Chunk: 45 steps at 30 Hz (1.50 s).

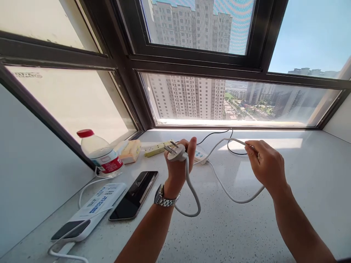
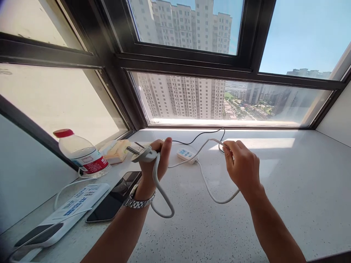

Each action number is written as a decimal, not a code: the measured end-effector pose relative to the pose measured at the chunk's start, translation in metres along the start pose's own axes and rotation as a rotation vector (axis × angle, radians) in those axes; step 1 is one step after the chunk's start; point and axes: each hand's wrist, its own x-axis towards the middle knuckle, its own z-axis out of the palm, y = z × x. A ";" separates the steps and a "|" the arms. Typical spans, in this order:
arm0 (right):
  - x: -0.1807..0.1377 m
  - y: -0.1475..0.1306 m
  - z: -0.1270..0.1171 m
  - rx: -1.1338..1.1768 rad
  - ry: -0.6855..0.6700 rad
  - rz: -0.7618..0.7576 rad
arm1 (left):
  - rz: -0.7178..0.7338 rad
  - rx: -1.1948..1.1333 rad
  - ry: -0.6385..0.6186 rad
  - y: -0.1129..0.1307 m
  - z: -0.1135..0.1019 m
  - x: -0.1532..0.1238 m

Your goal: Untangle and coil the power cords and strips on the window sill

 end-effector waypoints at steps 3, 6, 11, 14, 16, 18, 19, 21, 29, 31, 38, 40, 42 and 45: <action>-0.003 0.001 0.003 0.009 -0.168 -0.193 | 0.016 0.005 -0.013 -0.001 0.000 0.001; -0.006 -0.002 -0.009 0.076 -0.476 -0.380 | 0.000 0.012 0.019 -0.003 -0.002 0.004; -0.011 -0.010 -0.035 0.420 -0.706 -0.539 | 0.014 0.053 0.031 -0.007 -0.004 0.004; -0.015 -0.014 -0.040 0.703 -0.737 -0.578 | 0.092 0.063 -0.026 -0.003 0.001 -0.003; -0.016 -0.015 -0.037 0.864 -0.752 -0.556 | 0.166 0.038 -0.083 0.005 0.005 -0.010; -0.016 -0.017 -0.029 0.989 -0.763 -0.504 | 0.237 -0.008 -0.142 0.014 0.009 -0.017; -0.016 -0.017 -0.024 1.040 -0.764 -0.470 | 0.272 -0.039 -0.168 0.019 0.011 -0.021; -0.015 -0.018 -0.013 1.123 -0.764 -0.388 | 0.345 -0.119 -0.200 0.027 0.013 -0.026; -0.012 -0.020 0.019 1.316 -0.636 0.157 | 0.394 -0.485 -0.337 0.028 0.020 -0.036; -0.011 -0.020 0.022 1.354 -0.627 0.248 | 0.317 -0.538 -0.378 0.025 0.018 -0.036; -0.007 -0.015 0.033 1.377 -0.709 0.387 | -0.020 -0.887 -0.338 0.018 0.018 -0.034; -0.005 -0.009 0.039 1.379 -0.806 0.449 | -0.211 -1.046 -0.247 0.020 0.020 -0.030; -0.003 -0.002 0.044 1.348 -0.895 0.499 | -0.394 -1.126 -0.155 0.020 0.020 -0.023; 0.000 0.012 0.051 1.218 -0.961 0.523 | -0.581 -1.101 -0.055 0.016 0.019 -0.011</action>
